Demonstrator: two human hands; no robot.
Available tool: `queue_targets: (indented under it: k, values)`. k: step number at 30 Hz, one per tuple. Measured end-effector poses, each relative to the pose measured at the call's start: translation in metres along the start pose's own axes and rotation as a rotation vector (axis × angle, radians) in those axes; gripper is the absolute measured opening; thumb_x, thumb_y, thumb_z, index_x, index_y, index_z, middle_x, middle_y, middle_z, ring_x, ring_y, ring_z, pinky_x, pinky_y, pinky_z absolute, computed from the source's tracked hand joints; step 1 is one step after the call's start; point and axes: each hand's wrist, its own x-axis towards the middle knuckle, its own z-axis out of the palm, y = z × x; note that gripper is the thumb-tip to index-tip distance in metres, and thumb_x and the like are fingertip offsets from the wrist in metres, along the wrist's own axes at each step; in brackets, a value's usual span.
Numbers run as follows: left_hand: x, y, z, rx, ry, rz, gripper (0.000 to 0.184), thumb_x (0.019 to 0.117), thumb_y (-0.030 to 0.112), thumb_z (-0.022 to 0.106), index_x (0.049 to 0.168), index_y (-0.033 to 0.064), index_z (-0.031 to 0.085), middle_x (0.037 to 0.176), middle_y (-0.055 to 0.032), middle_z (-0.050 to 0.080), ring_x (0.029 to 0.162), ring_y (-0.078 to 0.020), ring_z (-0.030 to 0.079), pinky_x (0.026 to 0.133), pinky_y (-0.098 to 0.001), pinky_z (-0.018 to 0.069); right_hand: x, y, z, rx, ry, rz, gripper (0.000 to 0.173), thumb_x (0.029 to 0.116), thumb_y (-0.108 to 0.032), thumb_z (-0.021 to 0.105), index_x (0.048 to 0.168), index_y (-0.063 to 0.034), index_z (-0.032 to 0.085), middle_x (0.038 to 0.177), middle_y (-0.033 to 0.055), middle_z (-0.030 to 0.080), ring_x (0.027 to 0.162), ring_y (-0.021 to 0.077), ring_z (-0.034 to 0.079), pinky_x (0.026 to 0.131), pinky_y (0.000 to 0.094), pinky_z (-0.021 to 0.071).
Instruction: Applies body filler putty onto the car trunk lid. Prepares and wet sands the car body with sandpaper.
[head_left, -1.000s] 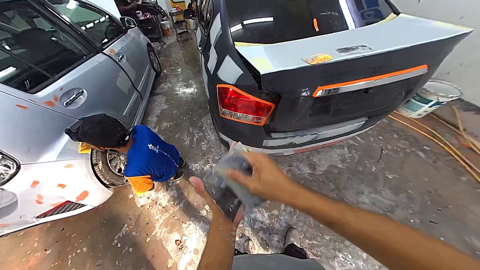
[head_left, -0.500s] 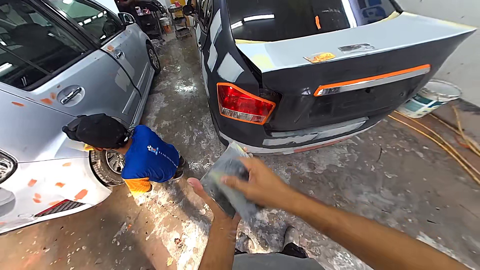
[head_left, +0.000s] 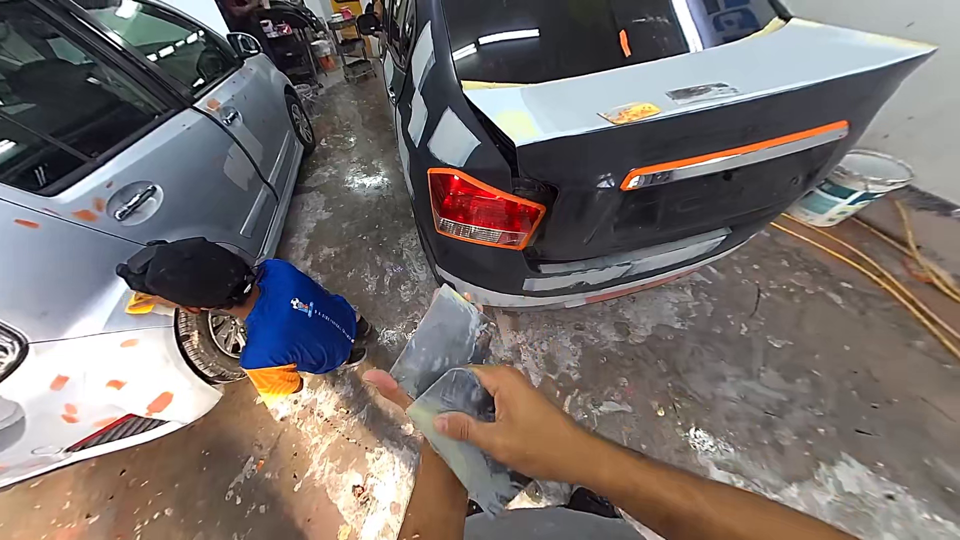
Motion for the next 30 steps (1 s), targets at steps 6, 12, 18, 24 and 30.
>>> queue_targets:
  k: [6,12,18,24,30]
  values:
    - [-0.023,-0.036,-0.005,-0.394,-0.221,-0.279,0.096,0.0546,0.087,0.071,0.117,0.0146,0.072,0.111,-0.0079,0.075,0.104,-0.0211,0.072,0.087,-0.0429,0.0606,-0.006,0.028,-0.031,0.415,0.263,0.21,0.036,0.0923,-0.028,0.076,0.118,-0.0033,0.067,0.101,0.0108,0.074,0.09,0.02,0.074,0.084,0.0357,0.063]
    - [-0.039,-0.027,-0.04,-0.453,-0.652,-0.386,0.074,0.0752,0.073,0.069,0.125,0.0181,0.071,0.12,0.0006,0.073,0.114,-0.0102,0.068,0.1,-0.0305,0.0536,-0.017,0.032,-0.036,0.47,0.315,0.261,0.04,0.0939,-0.026,0.074,0.125,-0.0027,0.063,0.105,0.0126,0.074,0.093,0.0214,0.074,0.085,0.0357,0.0632]
    - [-0.016,-0.016,-0.019,-0.13,-0.29,-0.667,0.104,0.08,0.093,0.03,0.132,0.0098,0.065,0.122,-0.0125,0.072,0.111,-0.0239,0.07,0.093,-0.0429,0.0592,-0.018,0.051,-0.068,0.018,0.21,0.07,0.032,0.0934,-0.037,0.074,0.114,-0.0126,0.07,0.096,0.0022,0.074,0.087,0.0129,0.072,0.08,0.0318,0.0613]
    - [-0.032,-0.012,0.008,0.045,-0.146,-0.612,0.058,0.11,0.048,0.017,0.129,0.0147,0.06,0.113,-0.0042,0.073,0.107,-0.0138,0.07,0.092,-0.0371,0.0597,-0.009,0.056,-0.048,-0.327,0.486,0.0,0.039,0.0944,-0.049,0.069,0.115,-0.0169,0.073,0.097,-0.004,0.073,0.086,0.0071,0.07,0.079,0.0337,0.0609]
    - [-0.04,-0.035,0.005,0.021,-0.2,-0.67,0.07,0.1079,0.053,0.006,0.144,0.0122,0.051,0.135,-0.0108,0.064,0.121,-0.022,0.064,0.098,-0.0378,0.0553,-0.022,0.054,0.009,-0.626,0.632,-0.213,0.034,0.1014,-0.039,0.06,0.11,-0.0114,0.077,0.092,0.0046,0.075,0.08,0.0171,0.073,0.071,0.0384,0.0621]
